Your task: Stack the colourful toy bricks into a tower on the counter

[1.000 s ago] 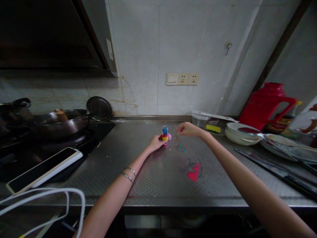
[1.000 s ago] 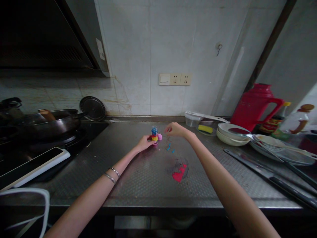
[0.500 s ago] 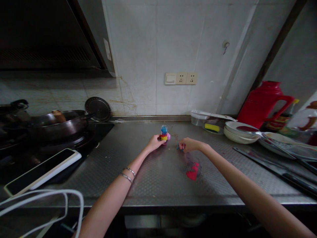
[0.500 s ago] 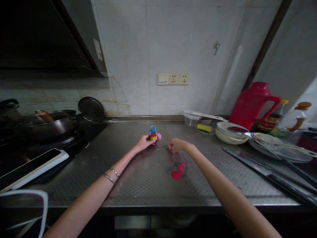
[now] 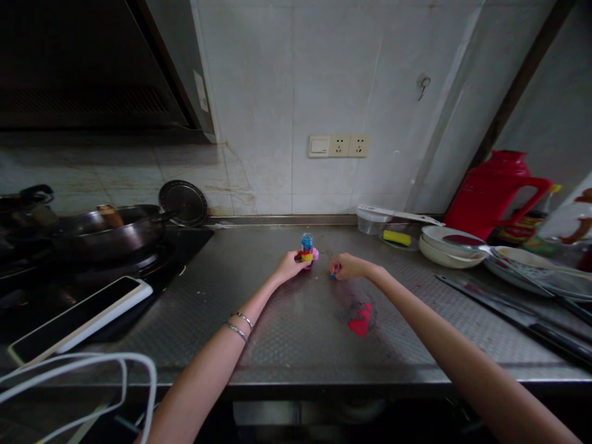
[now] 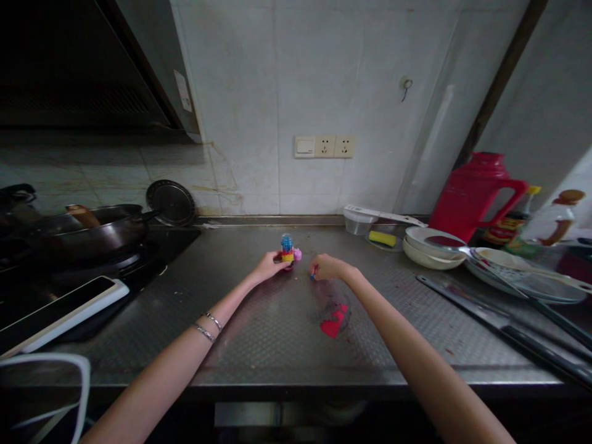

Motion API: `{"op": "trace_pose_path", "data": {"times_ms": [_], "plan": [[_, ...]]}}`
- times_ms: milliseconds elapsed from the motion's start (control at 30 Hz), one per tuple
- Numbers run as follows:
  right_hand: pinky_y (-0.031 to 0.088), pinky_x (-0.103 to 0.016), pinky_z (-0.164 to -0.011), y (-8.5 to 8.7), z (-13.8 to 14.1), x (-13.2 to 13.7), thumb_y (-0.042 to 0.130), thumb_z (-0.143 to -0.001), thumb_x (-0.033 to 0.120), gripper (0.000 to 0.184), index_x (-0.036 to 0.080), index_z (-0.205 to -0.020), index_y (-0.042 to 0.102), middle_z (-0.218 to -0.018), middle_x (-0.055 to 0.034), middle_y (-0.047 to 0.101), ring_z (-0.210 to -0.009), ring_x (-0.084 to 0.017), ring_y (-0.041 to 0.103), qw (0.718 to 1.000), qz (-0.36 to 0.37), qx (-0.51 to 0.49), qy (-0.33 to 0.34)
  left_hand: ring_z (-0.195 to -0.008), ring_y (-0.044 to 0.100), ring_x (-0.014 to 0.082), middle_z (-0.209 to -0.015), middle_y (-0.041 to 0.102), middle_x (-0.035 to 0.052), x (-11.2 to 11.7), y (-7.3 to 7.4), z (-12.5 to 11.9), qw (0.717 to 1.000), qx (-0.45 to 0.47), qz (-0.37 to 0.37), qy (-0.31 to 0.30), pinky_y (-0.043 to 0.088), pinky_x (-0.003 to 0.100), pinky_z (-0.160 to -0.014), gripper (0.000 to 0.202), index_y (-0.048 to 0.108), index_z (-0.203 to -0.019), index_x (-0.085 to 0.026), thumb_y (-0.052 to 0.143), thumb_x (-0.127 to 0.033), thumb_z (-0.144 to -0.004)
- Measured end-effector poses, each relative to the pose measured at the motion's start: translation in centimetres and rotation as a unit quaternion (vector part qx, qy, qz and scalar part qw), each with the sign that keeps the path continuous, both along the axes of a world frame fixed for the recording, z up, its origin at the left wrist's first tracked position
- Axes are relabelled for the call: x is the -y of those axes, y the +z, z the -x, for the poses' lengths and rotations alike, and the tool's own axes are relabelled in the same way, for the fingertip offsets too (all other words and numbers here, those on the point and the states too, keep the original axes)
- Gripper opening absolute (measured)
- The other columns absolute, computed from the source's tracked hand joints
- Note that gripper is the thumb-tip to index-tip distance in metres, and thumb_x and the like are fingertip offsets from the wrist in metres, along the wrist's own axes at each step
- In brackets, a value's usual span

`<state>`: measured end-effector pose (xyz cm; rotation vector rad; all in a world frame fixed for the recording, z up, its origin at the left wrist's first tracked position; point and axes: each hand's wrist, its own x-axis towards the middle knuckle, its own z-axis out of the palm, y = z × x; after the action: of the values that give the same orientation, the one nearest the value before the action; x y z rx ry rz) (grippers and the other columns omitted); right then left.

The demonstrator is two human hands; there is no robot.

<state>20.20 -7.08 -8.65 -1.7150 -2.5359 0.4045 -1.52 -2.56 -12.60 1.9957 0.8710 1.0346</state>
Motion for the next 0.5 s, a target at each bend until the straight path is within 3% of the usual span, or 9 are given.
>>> {"op": "trace_pose_path", "data": {"times_ms": [300, 500], "plan": [[0.035, -0.016, -0.047, 0.2, 0.7, -0.3, 0.056, -0.059, 0.018, 0.016, 0.017, -0.070, 0.067, -0.068, -0.0028, 0.066, -0.058, -0.012, 0.057, 0.998, 0.022, 0.053, -0.017, -0.084, 0.060, 0.0180, -0.097, 0.065, 0.0094, 0.1, 0.1, 0.0, 1.000, 0.004, 0.008, -0.002, 0.045, 0.031, -0.080, 0.036, 0.060, -0.101, -0.010, 0.064, -0.024, -0.067], [0.037, -0.015, -0.050, 0.5, -0.6, -1.4, 0.050, -0.062, 0.016, 0.019, 0.012, -0.070, 0.067, -0.062, 0.0000, 0.062, -0.059, -0.010, 0.055, 0.998, -0.003, -0.050, -0.033, -0.084, 0.060, 0.0177, -0.097, 0.065, 0.0102, 0.1, 0.1, -0.1, 1.000, 0.011, 0.024, 0.012, 0.045, 0.031, -0.081, 0.038, 0.061, -0.100, -0.009, 0.066, -0.024, -0.066]]}}
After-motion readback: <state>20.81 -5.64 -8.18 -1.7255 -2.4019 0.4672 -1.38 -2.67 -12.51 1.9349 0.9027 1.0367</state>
